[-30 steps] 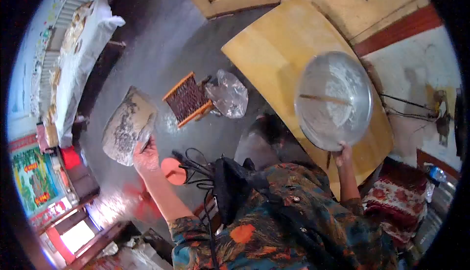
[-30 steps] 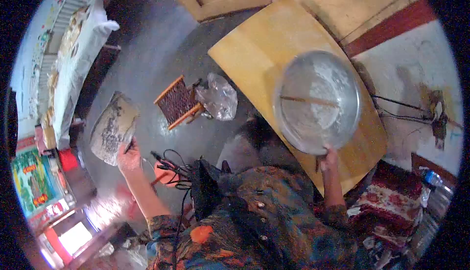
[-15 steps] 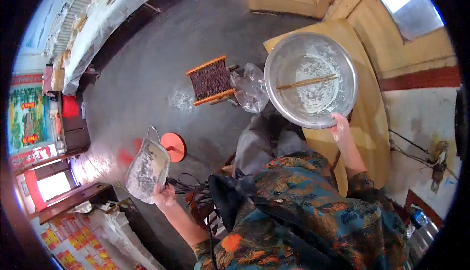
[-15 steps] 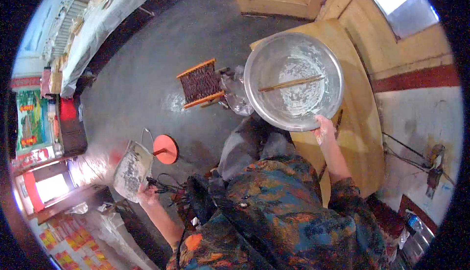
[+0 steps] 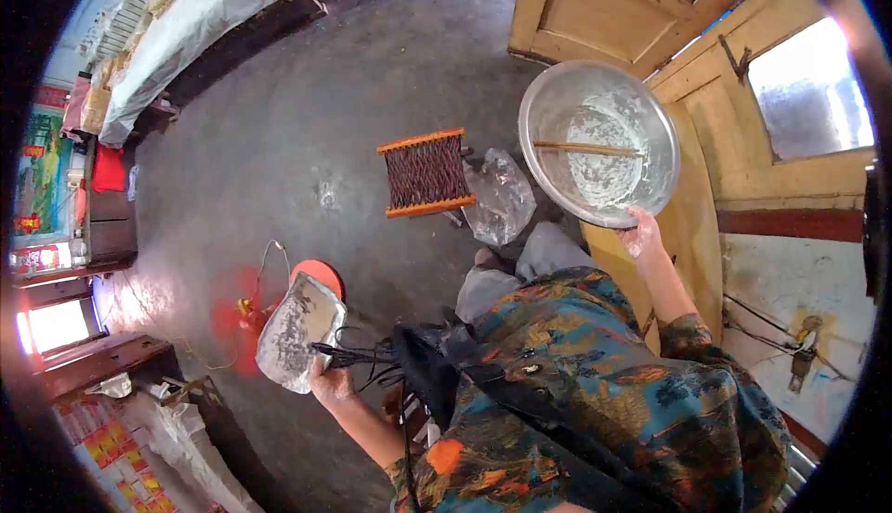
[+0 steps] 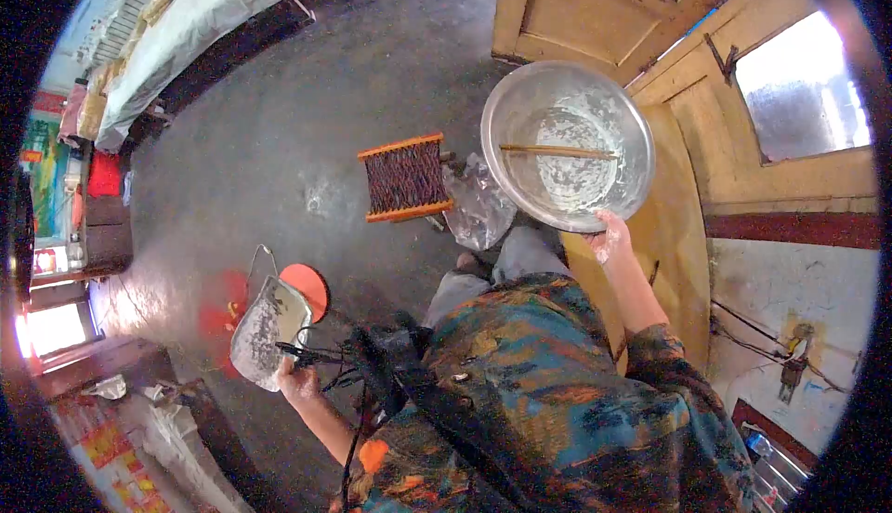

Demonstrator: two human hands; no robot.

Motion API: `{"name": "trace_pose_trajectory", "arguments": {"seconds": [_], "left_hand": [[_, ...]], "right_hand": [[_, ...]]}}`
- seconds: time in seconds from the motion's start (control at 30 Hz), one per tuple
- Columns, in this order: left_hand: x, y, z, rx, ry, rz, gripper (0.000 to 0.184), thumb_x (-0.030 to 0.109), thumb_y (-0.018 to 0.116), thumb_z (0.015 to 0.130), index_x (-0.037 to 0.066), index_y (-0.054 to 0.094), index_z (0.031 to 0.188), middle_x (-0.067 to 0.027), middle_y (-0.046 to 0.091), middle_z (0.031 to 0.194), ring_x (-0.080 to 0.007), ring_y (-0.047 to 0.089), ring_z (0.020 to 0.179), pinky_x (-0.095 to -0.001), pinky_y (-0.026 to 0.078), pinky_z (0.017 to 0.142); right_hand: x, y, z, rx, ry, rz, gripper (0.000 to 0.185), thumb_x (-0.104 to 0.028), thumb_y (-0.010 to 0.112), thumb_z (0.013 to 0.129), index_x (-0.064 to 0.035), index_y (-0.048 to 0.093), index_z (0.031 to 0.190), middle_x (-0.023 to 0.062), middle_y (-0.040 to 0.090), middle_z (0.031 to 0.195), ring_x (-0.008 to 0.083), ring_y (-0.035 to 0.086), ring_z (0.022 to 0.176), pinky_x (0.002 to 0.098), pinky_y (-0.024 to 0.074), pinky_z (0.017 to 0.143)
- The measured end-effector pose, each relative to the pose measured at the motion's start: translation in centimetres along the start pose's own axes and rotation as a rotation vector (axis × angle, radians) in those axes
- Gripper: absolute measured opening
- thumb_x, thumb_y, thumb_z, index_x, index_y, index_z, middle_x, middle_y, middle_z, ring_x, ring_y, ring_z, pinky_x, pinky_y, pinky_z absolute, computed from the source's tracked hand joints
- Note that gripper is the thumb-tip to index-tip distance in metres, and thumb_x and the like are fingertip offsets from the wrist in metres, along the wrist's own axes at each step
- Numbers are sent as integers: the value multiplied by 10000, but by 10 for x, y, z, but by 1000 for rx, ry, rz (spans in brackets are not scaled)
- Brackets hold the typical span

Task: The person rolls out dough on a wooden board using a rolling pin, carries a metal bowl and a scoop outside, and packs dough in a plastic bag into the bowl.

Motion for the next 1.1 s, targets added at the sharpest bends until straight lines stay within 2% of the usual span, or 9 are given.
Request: {"name": "trace_pose_trajectory", "arguments": {"seconds": [0.1, 0.27, 0.37, 0.53, 0.63, 0.77, 0.83, 0.9, 1.1], "left_hand": [[11, 2, 24, 85, -33, -22, 233, 62, 496, 831, -84, 485, 1012, -196, 569, 980, -312, 575, 880, -460, 491, 776], [14, -11, 25, 132, 9, 39, 246, 83, 474, 861, -80, 483, 1044, -207, 568, 987, -317, 573, 906, -466, 502, 773], [16, -10, 14, 18, -21, -5, 277, 26, 486, 842, -86, 448, 1092, -198, 548, 1069, -313, 587, 885, -438, 528, 749], [15, -7, 18, 183, 3, -41, 180, 45, 498, 843, -75, 521, 975, -177, 593, 888, -313, 596, 789, -425, 530, 679], [15, 3, 2, 196, 98, 11, 221, 54, 513, 835, -81, 495, 1008, -206, 568, 955, -311, 586, 781, -429, 528, 674], [17, 56, -29, 322, 135, 41, 194, 50, 505, 829, -73, 486, 978, -165, 582, 863, -302, 587, 761, -415, 529, 676], [14, 20, -11, 313, 105, -70, 198, 48, 489, 834, -75, 484, 990, -176, 580, 899, -307, 590, 791, -409, 531, 684], [-3, 97, -28, 293, 81, -90, 254, 47, 450, 836, -92, 478, 1047, -195, 591, 975, -329, 595, 866, -452, 519, 762], [-7, 202, -40, 79, 127, -151, 353, 65, 443, 860, -139, 432, 1148, -250, 542, 1120, -351, 555, 1020, -492, 474, 890]], "right_hand": [[-2, 28, -20, 88, -2, -31, 367, -44, 507, 779, -6, 419, 1133, 142, 530, 1078, 268, 573, 915, 360, 527, 690], [1, 26, -19, 29, 33, -50, 353, -35, 529, 746, -11, 432, 1085, 139, 518, 1073, 294, 564, 928, 421, 532, 718], [-1, 35, -11, -22, 62, -73, 362, -39, 532, 751, -9, 421, 1094, 143, 512, 1079, 299, 564, 916, 418, 532, 693], [-1, 94, 17, 9, 101, -137, 419, -25, 490, 773, 19, 386, 1176, 158, 510, 1125, 293, 557, 982, 405, 528, 760], [11, 114, 36, -24, 132, -109, 428, -27, 481, 780, 23, 372, 1191, 160, 494, 1143, 301, 544, 1002, 435, 519, 777], [-3, 145, 65, -82, 174, -183, 462, -42, 493, 770, 31, 367, 1209, 166, 491, 1146, 314, 545, 999, 467, 508, 790], [-10, 155, 94, -115, 220, -204, 489, -56, 510, 756, 37, 370, 1215, 169, 496, 1142, 323, 550, 988, 477, 503, 792], [-23, 167, 122, -110, 288, -222, 448, -54, 522, 758, 59, 403, 1175, 173, 514, 1105, 319, 551, 985, 475, 501, 793], [-40, 205, 184, -90, 333, -425, 360, -63, 530, 814, 68, 438, 1136, 163, 519, 1065, 311, 562, 950, 471, 496, 768]]}}
Point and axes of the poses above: each hand's wrist, its own z-axis towards the middle knuckle, its own y-axis out of the palm, x = y × z, the point moved 3 cm from there along z, towards the middle knuckle
